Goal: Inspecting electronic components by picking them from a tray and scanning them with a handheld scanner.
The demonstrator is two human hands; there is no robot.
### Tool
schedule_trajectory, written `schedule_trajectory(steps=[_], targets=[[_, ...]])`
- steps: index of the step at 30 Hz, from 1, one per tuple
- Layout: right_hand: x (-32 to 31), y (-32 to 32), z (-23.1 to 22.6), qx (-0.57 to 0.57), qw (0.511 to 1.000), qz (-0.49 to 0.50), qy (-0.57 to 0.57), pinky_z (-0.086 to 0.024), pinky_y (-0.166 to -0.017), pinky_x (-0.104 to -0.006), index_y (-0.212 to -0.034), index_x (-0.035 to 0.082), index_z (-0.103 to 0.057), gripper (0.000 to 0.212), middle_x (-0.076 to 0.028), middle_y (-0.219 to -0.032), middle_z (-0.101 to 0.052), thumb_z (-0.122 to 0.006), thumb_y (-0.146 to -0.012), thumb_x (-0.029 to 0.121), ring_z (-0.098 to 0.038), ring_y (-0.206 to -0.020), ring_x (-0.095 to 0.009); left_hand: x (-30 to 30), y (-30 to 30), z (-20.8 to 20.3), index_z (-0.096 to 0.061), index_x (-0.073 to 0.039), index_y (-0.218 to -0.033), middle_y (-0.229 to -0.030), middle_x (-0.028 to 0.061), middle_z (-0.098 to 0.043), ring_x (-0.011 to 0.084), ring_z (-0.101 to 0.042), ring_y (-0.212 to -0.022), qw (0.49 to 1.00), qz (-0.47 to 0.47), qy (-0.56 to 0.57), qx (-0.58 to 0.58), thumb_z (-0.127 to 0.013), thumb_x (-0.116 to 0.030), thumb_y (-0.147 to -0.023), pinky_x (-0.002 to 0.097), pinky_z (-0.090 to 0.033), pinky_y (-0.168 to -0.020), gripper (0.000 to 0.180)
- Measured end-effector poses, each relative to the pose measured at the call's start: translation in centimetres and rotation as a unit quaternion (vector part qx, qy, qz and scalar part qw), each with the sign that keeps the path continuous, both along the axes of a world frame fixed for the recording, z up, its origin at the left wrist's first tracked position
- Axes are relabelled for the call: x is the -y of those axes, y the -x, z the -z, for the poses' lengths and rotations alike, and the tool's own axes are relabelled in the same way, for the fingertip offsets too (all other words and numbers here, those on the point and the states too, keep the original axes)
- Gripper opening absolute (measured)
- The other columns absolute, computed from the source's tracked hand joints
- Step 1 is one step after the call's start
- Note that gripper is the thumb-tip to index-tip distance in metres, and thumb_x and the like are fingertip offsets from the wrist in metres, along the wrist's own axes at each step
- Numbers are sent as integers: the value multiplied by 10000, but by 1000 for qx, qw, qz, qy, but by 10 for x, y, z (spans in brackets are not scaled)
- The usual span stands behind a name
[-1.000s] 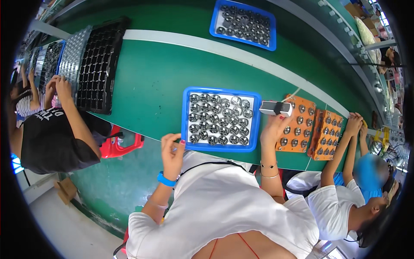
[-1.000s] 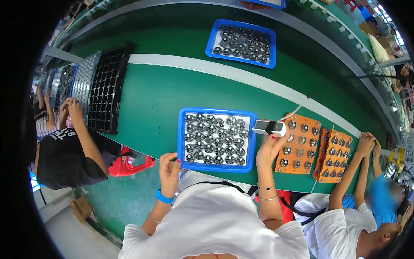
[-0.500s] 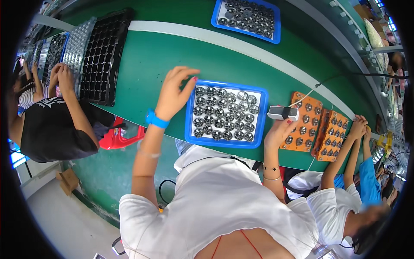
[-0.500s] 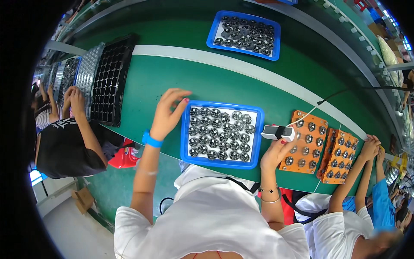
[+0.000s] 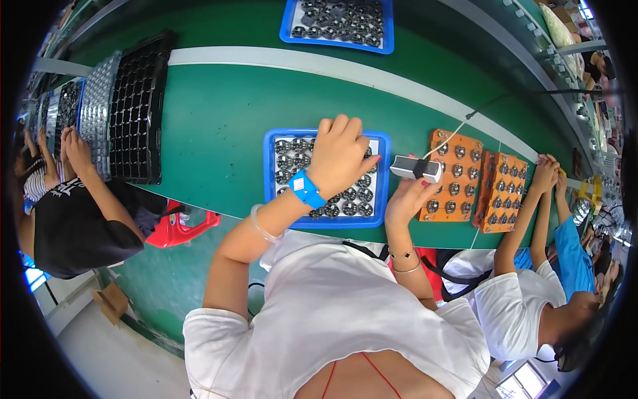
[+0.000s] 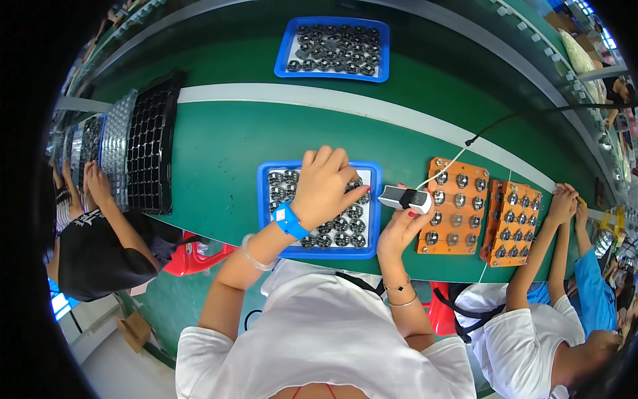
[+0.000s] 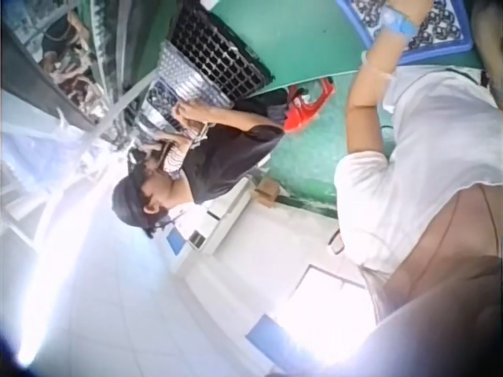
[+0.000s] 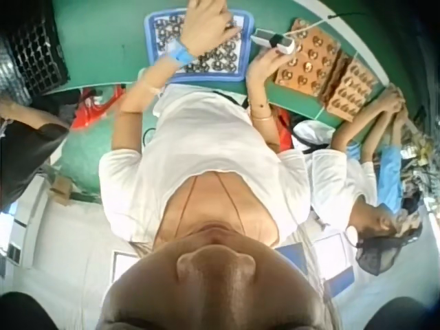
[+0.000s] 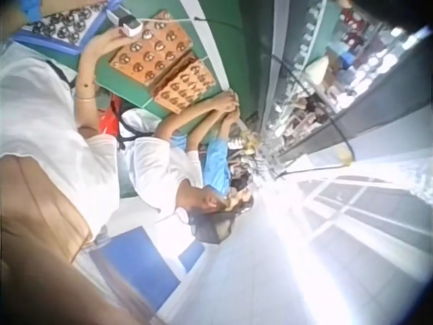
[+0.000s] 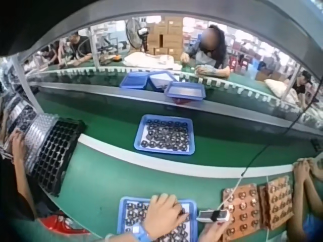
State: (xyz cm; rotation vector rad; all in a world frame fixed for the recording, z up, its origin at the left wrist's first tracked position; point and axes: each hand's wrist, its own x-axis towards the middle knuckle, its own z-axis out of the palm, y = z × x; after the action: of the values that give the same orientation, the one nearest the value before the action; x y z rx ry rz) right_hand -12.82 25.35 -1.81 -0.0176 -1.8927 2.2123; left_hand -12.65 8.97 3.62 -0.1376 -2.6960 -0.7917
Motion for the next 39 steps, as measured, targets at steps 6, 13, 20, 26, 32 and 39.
schedule_trajectory(steps=[6, 13, 20, 26, 32, 39], targets=[[-8, 7, -7, -27, 998, -59, -9, -417, -920, -281, -1367, 53, -293, 436, -154, -1206, -548, -423, -1007, 263, -545, -1052, -167, -4, 0, 7, -625, -78, -690, -792, 26, -485, 215, -476, -823, 997, 53, 46, -15, -718, -163, -718, 364, -354, -763, 130], [-21, 28, -16, -65, 954, -252, -149, -418, -957, -315, -1300, 10, -474, 398, -150, -1182, -574, -556, -933, 143, -561, -1084, -235, -1, -3, -2, -662, -103, -802, -807, 16, -498, 207, -491, -813, 993, 92, 0, -78, -713, -157, -743, 362, -367, -793, 95], [-20, 29, -20, -80, 944, -282, -150, -406, -997, -370, -1347, -10, -382, 424, -169, -1207, -567, -489, -978, 170, -545, -1141, -243, 4, -1, -7, -671, -119, -828, -816, 4, -489, 203, -492, -825, 993, 90, -31, -63, -728, -173, -729, 373, -364, -805, 126], [-25, 25, -9, -9, 993, -116, 16, -370, -1033, -456, -1386, 57, -291, 453, -191, -1243, -500, -424, -1006, 265, -515, -1159, -310, 4, 6, 12, -660, -108, -790, -819, 15, -497, 211, -486, -851, 996, 88, 16, -17, -725, -202, -722, 375, -361, -813, 133], [-42, 22, -25, -59, 970, -217, -91, -390, -1016, -435, -1383, 30, -309, 496, -177, -1199, -533, -471, -989, 283, -533, -1138, -287, -2, -5, -6, -661, -105, -757, -818, 18, -493, 211, -478, -854, 996, 86, -16, -15, -733, -223, -694, 371, -357, -801, 152], [-46, 18, -23, -85, 929, -308, -187, -422, -975, -391, -1348, 23, -388, 432, -183, -1205, -556, -506, -967, 189, -543, -1131, -279, -4, -16, 1, -650, -128, -763, -800, 0, -480, 190, -484, -842, 993, 119, 16, -20, -736, -228, -698, 366, -358, -795, 146]])
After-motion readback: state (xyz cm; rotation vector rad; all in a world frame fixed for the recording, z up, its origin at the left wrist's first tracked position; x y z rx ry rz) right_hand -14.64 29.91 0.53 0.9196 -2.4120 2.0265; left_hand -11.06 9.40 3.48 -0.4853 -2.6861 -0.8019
